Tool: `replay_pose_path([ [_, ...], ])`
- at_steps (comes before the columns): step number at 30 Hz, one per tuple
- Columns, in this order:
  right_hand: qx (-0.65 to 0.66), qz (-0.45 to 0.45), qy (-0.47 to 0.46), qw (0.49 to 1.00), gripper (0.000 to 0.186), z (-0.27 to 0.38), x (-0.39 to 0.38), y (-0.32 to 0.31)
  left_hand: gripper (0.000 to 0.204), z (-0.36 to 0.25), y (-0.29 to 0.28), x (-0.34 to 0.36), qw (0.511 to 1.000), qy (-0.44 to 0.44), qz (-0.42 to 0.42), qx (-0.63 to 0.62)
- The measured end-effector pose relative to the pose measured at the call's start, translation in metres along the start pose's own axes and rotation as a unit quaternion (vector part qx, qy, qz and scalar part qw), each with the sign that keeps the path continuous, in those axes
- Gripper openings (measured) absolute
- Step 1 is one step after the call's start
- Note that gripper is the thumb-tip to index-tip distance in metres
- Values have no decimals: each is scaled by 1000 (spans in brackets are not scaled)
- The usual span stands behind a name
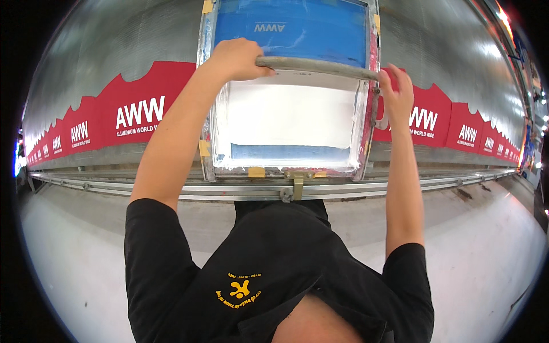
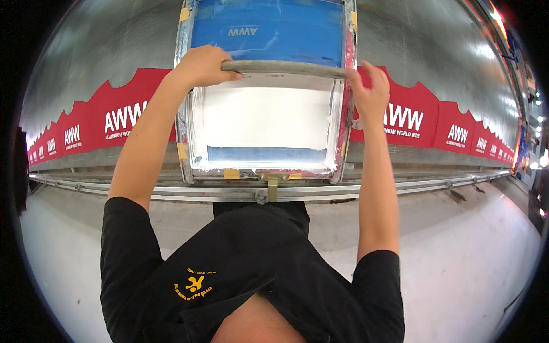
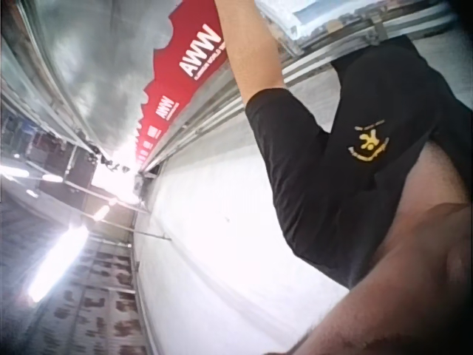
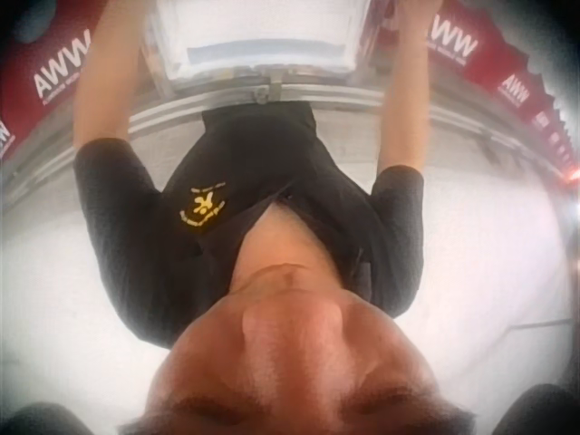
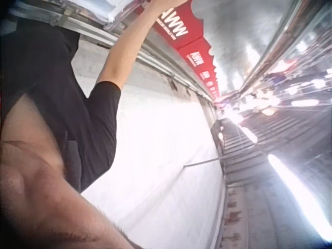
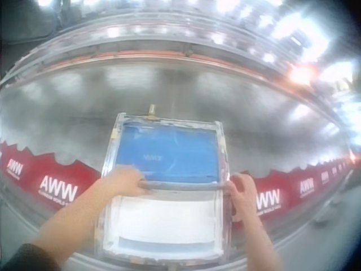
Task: The person repeatedly pulls a squeegee across a screen printing frame to transfer white ink onto a red banner with the AWW logo. The person maintains steady pressure and repositions the squeegee between passes to cover the logo area.
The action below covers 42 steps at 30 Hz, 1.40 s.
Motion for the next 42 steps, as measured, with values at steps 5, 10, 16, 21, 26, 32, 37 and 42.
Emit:
replay_pose_path([
  [5,-133,357,-20,924,53,55,31,58,57,19,14,8,998,-11,-48,43],
  [10,-200,278,-61,938,53,52,11,51,58,0,15,-8,994,-13,-102,43],
  [16,-94,169,-189,963,31,64,-114,-10,52,-36,84,-124,996,-46,-79,5],
  [21,-88,201,-142,965,41,85,-203,-73,43,-77,116,-229,996,-50,-71,-23],
  [26,-74,247,-157,953,50,91,-249,-96,51,-99,145,-289,980,-10,-197,-34],
  [32,-45,330,-129,934,33,108,-195,-104,43,-84,92,-259,999,-31,-20,-31],
  [37,-127,338,-108,926,41,96,-67,-34,66,-33,32,-136,999,-30,9,7],
  [42,-118,334,3,935,53,61,35,36,65,14,-9,-17,996,-3,-83,27],
])
Point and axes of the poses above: each hand's wrist, its own x-axis towards the middle knuckle, its own y-axis out of the palm, z = x × y, the point moved 6 cm from there along x, towards the middle knuckle, and after that the axes turned 5 degrees about -z, right-handed, at the moved point
